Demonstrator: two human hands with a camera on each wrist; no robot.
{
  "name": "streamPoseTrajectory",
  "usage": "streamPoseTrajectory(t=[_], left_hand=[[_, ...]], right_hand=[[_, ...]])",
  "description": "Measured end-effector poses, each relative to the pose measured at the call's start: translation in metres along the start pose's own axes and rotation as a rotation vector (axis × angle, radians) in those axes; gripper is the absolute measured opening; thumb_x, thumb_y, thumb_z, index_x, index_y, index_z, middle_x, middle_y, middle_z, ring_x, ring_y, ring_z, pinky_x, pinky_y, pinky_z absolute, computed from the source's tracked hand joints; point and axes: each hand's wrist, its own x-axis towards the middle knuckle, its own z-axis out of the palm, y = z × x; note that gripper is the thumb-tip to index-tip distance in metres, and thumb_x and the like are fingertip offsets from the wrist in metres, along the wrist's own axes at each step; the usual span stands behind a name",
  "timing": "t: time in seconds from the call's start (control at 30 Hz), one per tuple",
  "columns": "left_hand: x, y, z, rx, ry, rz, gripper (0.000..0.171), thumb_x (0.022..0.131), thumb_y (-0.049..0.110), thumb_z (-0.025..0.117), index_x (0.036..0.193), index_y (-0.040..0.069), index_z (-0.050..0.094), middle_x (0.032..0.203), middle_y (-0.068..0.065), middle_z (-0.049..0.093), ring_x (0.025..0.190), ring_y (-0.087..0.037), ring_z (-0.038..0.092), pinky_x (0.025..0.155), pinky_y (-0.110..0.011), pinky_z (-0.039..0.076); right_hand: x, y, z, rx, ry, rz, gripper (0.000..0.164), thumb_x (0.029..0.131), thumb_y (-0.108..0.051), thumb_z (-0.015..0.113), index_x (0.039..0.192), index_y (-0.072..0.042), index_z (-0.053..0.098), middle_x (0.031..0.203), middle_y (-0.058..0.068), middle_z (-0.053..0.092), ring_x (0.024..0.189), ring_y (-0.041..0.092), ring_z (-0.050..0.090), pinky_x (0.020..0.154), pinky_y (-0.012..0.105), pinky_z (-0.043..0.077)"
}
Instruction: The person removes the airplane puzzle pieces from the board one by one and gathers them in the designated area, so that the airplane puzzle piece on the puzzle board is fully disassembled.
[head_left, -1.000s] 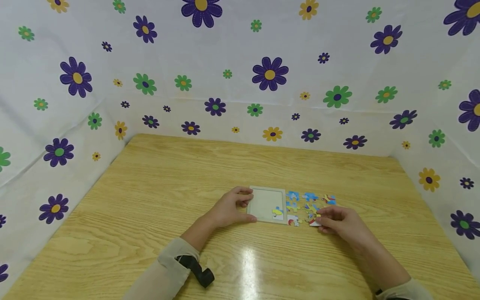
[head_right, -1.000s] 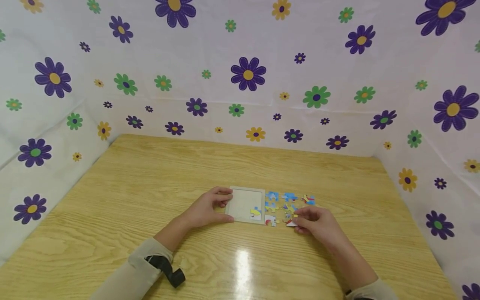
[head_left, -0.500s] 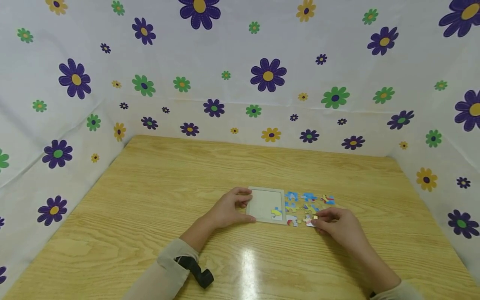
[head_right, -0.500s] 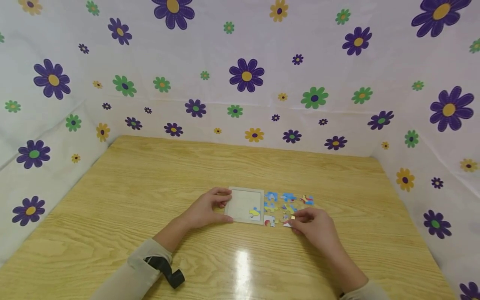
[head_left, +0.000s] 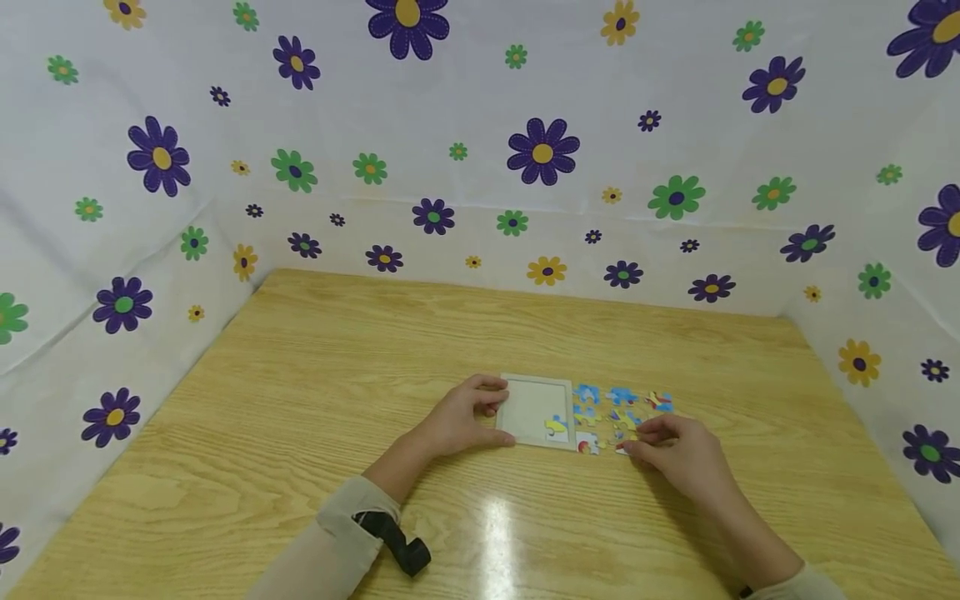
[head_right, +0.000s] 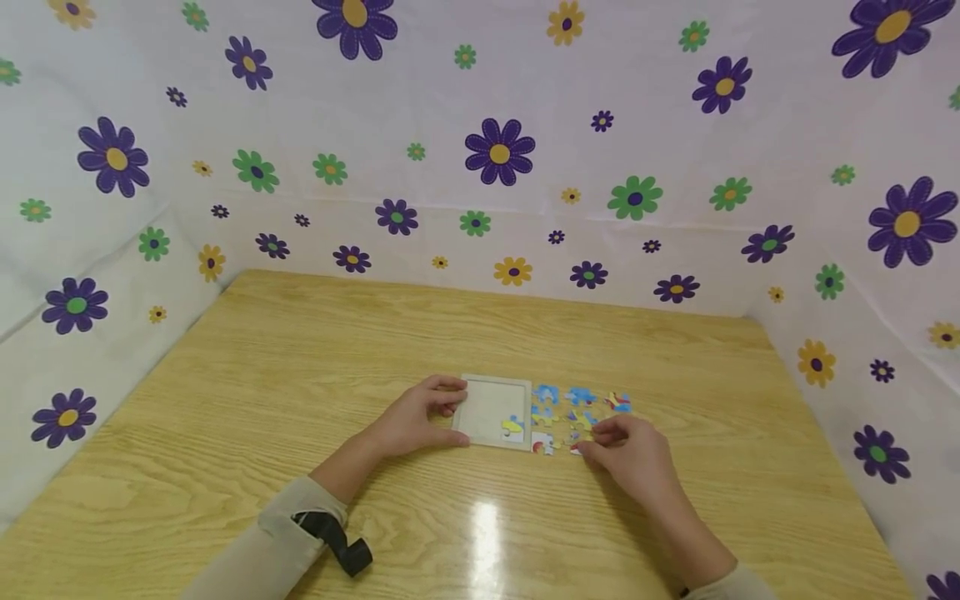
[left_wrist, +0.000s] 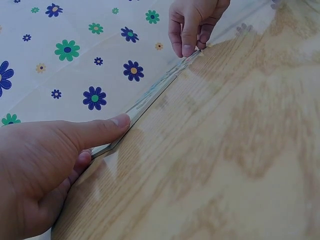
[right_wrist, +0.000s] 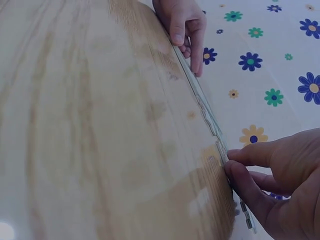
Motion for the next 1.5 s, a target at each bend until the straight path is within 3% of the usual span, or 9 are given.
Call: streamPoseTrajectory(t=[0.27, 0.57, 0.77, 1.07, 1.27, 1.5], left_hand=[[0.001, 0.0, 0.002, -0.007, 0.002, -0.005, 0.07, 0.079, 0.023, 0.087, 0.138, -0.001, 0.058, 0.148, -0.003, 0.046, 0.117, -0.018, 0.056, 0.099, -0.032, 0.05], [0.001, -0.001, 0.001, -0.011, 0.003, 0.0, 0.07, 0.079, 0.023, 0.087, 0.138, -0.001, 0.058, 0.148, -0.003, 0.046, 0.118, -0.019, 0.057, 0.1, -0.033, 0.051], [0.002, 0.0, 0.004, -0.019, -0.009, -0.005, 0.073, 0.078, 0.023, 0.088, 0.138, -0.002, 0.056, 0.148, -0.002, 0.046, 0.118, -0.019, 0.057, 0.1, -0.033, 0.05], [0.002, 0.0, 0.004, 0.003, -0.005, 0.006, 0.073, 0.078, 0.024, 0.088, 0.138, -0.003, 0.056, 0.148, -0.003, 0.046, 0.116, -0.019, 0.058, 0.098, -0.032, 0.051], [0.002, -0.002, 0.004, -0.003, -0.012, 0.001, 0.074, 0.078, 0.026, 0.088, 0.139, -0.002, 0.056, 0.149, -0.002, 0.046, 0.116, -0.018, 0.058, 0.098, -0.03, 0.051], [0.0, -0.002, 0.0, -0.005, -0.002, -0.004, 0.072, 0.079, 0.024, 0.087, 0.139, -0.003, 0.056, 0.149, -0.002, 0.045, 0.118, -0.02, 0.058, 0.099, -0.032, 0.051]], right_hand=[[0.002, -0.002, 0.0, 0.096, -0.052, 0.014, 0.041, 0.086, -0.032, 0.08, 0.11, 0.0, 0.07, 0.093, 0.007, 0.075, 0.074, 0.013, 0.069, 0.063, 0.023, 0.055], [0.01, -0.022, 0.007, 0.037, -0.06, -0.083, 0.036, 0.086, -0.032, 0.08, 0.111, -0.007, 0.074, 0.094, 0.001, 0.074, 0.098, 0.018, 0.065, 0.077, 0.028, 0.051], [0.016, -0.033, 0.016, 0.136, -0.122, -0.089, 0.039, 0.087, -0.027, 0.08, 0.116, -0.003, 0.072, 0.097, 0.005, 0.073, 0.09, 0.015, 0.065, 0.069, 0.023, 0.052], [0.022, -0.046, 0.031, 0.228, -0.207, -0.079, 0.04, 0.087, -0.023, 0.079, 0.118, 0.0, 0.07, 0.101, 0.009, 0.07, 0.082, 0.015, 0.068, 0.066, 0.026, 0.054], [0.024, -0.051, 0.045, 0.172, -0.219, -0.123, 0.036, 0.085, -0.022, 0.08, 0.114, -0.002, 0.072, 0.091, 0.004, 0.069, 0.086, 0.015, 0.062, 0.071, 0.026, 0.053], [0.027, -0.056, 0.053, 0.098, -0.18, -0.152, 0.033, 0.087, -0.018, 0.079, 0.114, -0.001, 0.072, 0.081, 0.001, 0.066, 0.073, 0.014, 0.056, 0.062, 0.024, 0.045]])
